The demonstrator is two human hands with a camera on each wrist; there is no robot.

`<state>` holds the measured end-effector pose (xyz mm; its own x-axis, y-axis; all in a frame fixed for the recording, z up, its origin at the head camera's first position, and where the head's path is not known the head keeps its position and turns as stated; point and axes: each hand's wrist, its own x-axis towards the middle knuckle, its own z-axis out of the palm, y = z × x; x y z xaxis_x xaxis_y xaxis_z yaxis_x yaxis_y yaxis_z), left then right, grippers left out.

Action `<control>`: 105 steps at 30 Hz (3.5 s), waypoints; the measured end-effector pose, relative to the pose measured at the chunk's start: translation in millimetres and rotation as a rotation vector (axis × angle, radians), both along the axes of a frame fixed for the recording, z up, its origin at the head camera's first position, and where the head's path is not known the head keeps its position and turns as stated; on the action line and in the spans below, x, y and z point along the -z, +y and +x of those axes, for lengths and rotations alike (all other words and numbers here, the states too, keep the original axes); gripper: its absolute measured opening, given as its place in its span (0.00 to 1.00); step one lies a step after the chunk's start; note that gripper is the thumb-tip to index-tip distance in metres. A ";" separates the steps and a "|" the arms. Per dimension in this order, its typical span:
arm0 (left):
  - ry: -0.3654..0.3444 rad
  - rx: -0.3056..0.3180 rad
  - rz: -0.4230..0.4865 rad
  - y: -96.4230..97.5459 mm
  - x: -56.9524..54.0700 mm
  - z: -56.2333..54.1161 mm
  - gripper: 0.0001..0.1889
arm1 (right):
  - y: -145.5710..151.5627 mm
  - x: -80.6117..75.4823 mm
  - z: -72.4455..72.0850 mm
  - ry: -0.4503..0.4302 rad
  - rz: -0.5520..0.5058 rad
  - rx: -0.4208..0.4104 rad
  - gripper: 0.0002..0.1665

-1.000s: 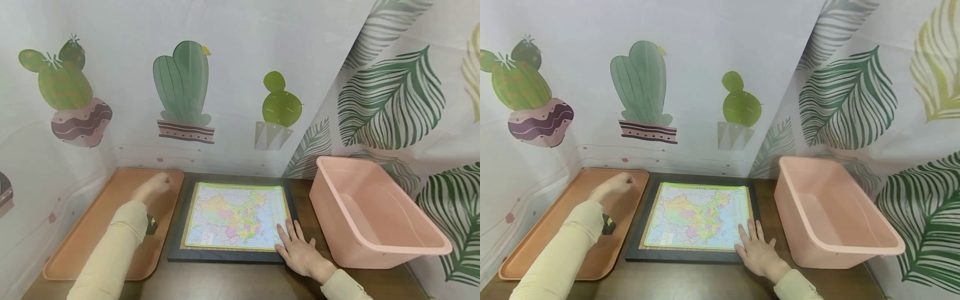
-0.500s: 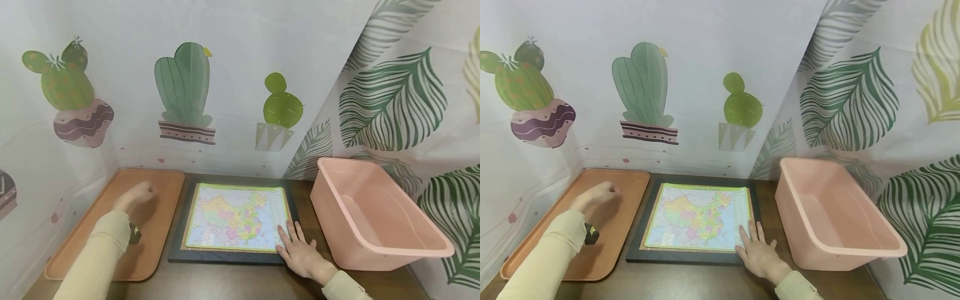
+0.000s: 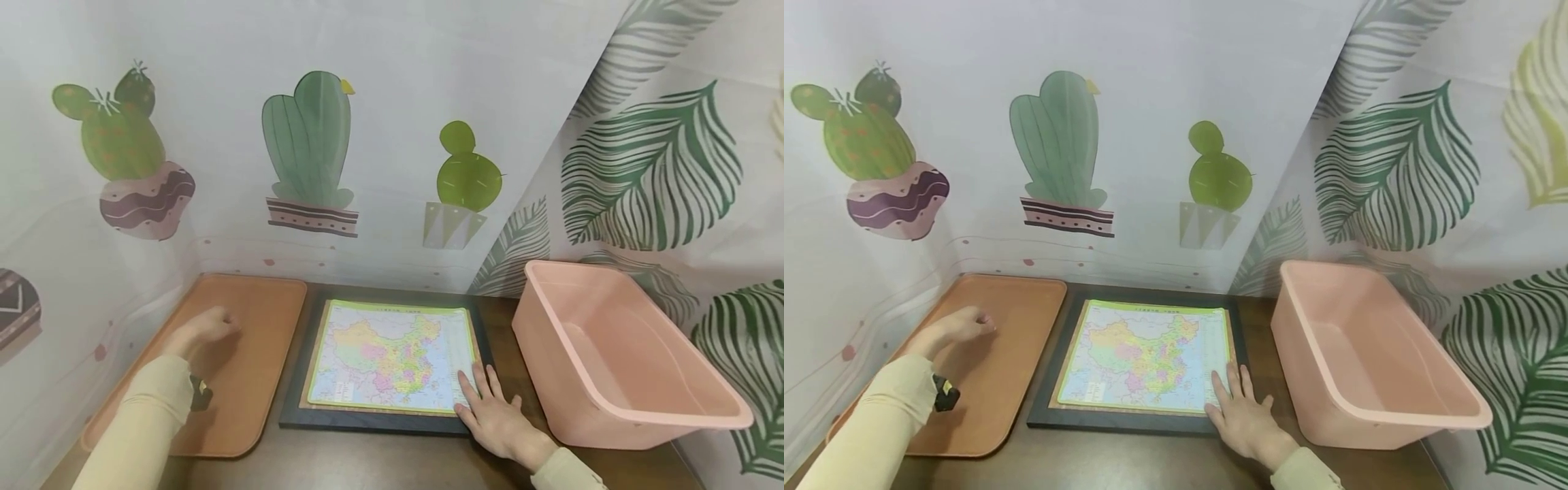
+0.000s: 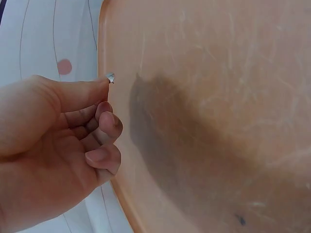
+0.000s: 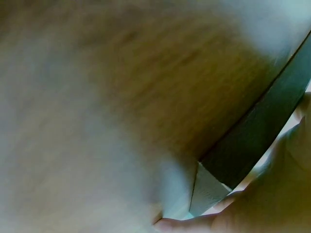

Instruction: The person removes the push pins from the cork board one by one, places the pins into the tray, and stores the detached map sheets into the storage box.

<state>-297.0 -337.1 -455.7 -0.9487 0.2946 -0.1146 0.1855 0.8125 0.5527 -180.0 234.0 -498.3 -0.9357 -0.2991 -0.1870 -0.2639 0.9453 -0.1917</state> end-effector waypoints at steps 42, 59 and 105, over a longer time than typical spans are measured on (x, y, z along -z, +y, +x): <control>-0.033 -0.048 0.083 -18.8 17.4 14.5 0.23 | -0.8 -2.1 3.2 0.029 -0.004 -0.005 0.42; 0.009 -0.081 0.026 -12.1 13.9 20.4 0.21 | -1.0 -2.9 1.8 0.017 -0.008 -0.003 0.42; 0.188 -0.098 0.069 44.8 -9.4 14.6 0.15 | -1.1 -3.8 1.4 -0.001 -0.012 -0.009 0.42</control>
<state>-282.4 -292.3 -446.2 -0.9759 0.2013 0.0837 0.2126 0.7933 0.5705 -178.6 232.9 -494.5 -0.9326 -0.3101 -0.1847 -0.2725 0.9405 -0.2031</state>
